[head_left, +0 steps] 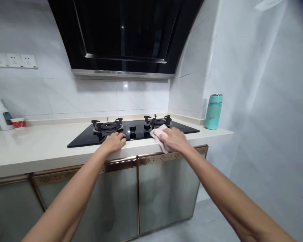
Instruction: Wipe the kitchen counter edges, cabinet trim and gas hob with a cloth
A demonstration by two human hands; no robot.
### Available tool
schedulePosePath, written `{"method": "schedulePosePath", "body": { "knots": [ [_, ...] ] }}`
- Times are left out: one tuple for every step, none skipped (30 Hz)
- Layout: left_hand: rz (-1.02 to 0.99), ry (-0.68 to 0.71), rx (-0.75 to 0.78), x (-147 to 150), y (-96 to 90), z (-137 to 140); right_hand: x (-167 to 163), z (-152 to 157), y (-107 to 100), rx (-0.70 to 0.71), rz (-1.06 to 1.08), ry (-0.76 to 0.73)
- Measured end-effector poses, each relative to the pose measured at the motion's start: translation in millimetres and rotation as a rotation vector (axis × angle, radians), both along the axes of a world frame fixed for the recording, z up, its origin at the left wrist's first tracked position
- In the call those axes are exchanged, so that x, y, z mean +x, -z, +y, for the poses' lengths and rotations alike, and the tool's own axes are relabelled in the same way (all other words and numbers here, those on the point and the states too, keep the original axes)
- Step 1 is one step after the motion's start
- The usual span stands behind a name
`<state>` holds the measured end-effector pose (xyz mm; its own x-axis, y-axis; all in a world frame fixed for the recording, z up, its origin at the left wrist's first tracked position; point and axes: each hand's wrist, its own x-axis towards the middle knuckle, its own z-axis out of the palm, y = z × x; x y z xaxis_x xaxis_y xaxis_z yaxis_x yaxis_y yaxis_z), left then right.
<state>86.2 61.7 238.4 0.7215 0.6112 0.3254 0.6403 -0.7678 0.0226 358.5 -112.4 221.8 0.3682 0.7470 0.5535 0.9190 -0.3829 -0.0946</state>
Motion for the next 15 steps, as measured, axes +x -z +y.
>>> {"method": "schedulePosePath", "body": {
  "knots": [
    [0.004,-0.002,0.004,-0.3,0.3,-0.3,-26.9,10.6,-0.4,-0.011,-0.004,-0.046],
    [0.01,-0.004,0.009,-0.6,0.6,-0.3,-53.4,20.2,-0.9,-0.024,-0.013,-0.103],
    [0.016,-0.008,0.015,-1.1,1.0,0.2,-78.2,28.4,-1.3,-0.032,-0.021,-0.166],
    [0.023,-0.012,0.02,-1.7,1.3,1.0,-99.9,35.1,-1.7,-0.029,-0.032,-0.219],
    [0.03,-0.016,0.026,-2.3,1.6,1.8,-117.5,40.1,-1.9,-0.021,-0.041,-0.263],
    [0.035,-0.02,0.031,-3.0,1.7,2.5,-130.2,43.5,-1.9,-0.008,-0.043,-0.292],
    [0.039,-0.024,0.037,-3.6,1.7,3.1,-137.4,45.5,-1.8,0.006,-0.039,-0.309],
    [0.04,-0.025,0.043,-4.2,1.6,3.4,-139.2,46.2,-1.6,0.018,-0.03,-0.322],
    [0.041,-0.025,0.048,-4.7,1.6,3.4,-135.6,45.8,-1.2,0.024,-0.015,-0.332],
    [0.039,-0.024,0.053,-5.0,1.5,3.1,-127.0,44.3,-0.5,0.025,0.006,-0.338],
    [0.037,-0.021,0.057,-5.2,1.5,2.6,-113.8,41.9,0.5,0.025,0.029,-0.34],
    [0.034,-0.018,0.058,-5.3,1.5,2.1,-96.4,38.6,1.9,0.027,0.057,-0.334],
    [0.031,-0.015,0.057,-5.3,1.6,1.6,-75.5,34.1,3.6,0.032,0.087,-0.314],
    [0.027,-0.011,0.055,-5.2,1.7,1.2,-51.6,28.1,5.7,0.047,0.114,-0.273],
    [0.023,-0.007,0.052,-5.0,1.9,0.9,-25.4,20.5,8.0,0.068,0.141,-0.218]
  ]
}}
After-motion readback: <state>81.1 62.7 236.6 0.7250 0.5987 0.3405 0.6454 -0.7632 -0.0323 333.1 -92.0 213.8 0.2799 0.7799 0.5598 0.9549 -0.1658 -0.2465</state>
